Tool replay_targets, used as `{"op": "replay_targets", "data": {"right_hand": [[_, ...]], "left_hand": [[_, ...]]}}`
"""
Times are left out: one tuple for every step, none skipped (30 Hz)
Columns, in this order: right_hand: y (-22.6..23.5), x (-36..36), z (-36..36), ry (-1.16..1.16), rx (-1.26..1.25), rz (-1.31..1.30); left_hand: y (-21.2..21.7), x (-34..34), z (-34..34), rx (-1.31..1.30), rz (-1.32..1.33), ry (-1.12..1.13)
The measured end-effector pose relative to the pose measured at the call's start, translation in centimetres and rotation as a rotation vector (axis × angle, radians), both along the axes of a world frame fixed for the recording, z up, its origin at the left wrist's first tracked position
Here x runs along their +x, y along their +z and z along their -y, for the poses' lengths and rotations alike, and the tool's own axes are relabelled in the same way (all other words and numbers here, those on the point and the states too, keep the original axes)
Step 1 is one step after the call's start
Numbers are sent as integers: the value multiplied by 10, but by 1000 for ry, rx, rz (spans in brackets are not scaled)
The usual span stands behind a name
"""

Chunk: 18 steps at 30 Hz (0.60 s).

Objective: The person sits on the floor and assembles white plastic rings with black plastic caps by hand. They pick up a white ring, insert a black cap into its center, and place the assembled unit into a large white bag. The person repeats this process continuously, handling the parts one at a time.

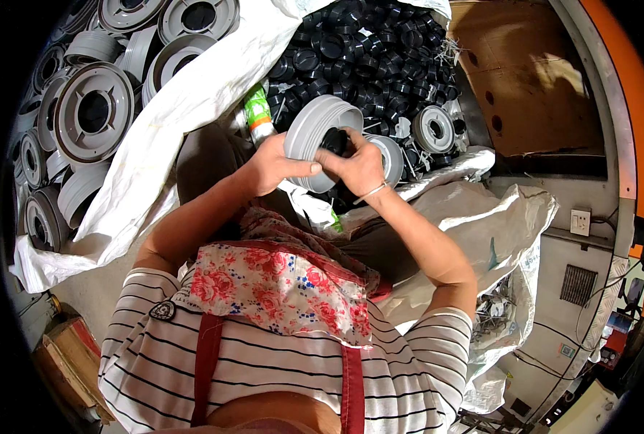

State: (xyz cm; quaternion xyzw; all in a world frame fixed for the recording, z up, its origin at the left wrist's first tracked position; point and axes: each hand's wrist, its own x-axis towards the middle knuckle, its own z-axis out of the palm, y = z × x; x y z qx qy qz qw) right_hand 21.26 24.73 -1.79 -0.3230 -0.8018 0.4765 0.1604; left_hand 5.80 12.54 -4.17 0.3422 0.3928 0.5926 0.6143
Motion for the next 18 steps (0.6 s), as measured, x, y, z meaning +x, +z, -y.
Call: {"op": "replay_targets", "data": {"right_hand": [[0, -4, 0, -129, -329, 10], [2, -9, 2, -281, -751, -62], [-2, -4, -7, -278, -1110, -126], [-7, -1, -9, -210, -995, -82], [-12, 1, -11, -144, -879, -38], [-14, -2, -10, -9, -130, -149], [-16, -4, -8, 16, -68, -195], [-18, -7, -6, 41, -5, -240], [-21, -8, -3, 62, 58, -284], [-16, -5, -3, 42, -503, -259], [-11, -3, -4, 21, -1063, -219], [-6, -2, -7, 115, -1243, -302], [-14, 4, -20, 249, -1227, -353], [-15, 4, -31, 164, -885, -200], [-14, 4, -43, 76, -538, -48], [-26, 13, -66, 80, 44, 267], [-51, 32, -91, 94, 533, 488], [-61, 42, -105, 110, 615, 764]], "left_hand": [[11, 2, 1, -41, -139, 18], [14, 6, 1, -3, -110, 42], [16, 8, 0, 35, -81, 63], [18, 5, 0, 12, -85, 69], [21, 1, 0, -10, -89, 75], [23, -1, 0, -36, -94, 85], [22, 0, 0, 22, -206, 111], [19, 2, 3, 80, -317, 137], [22, 6, 5, 139, -427, 160], [26, 9, 7, 172, -291, 130], [32, 5, 4, 325, -500, 255], [39, -2, -2, 481, -706, 374], [51, -15, -10, 527, -916, 469], [63, -29, -17, 546, -1136, 588], [83, -53, -20, 496, -1338, 700], [103, -77, -22, 427, -1535, 817], [125, -89, -24, 454, -1575, 989], [147, -100, -26, 461, -1609, 1167]]}}
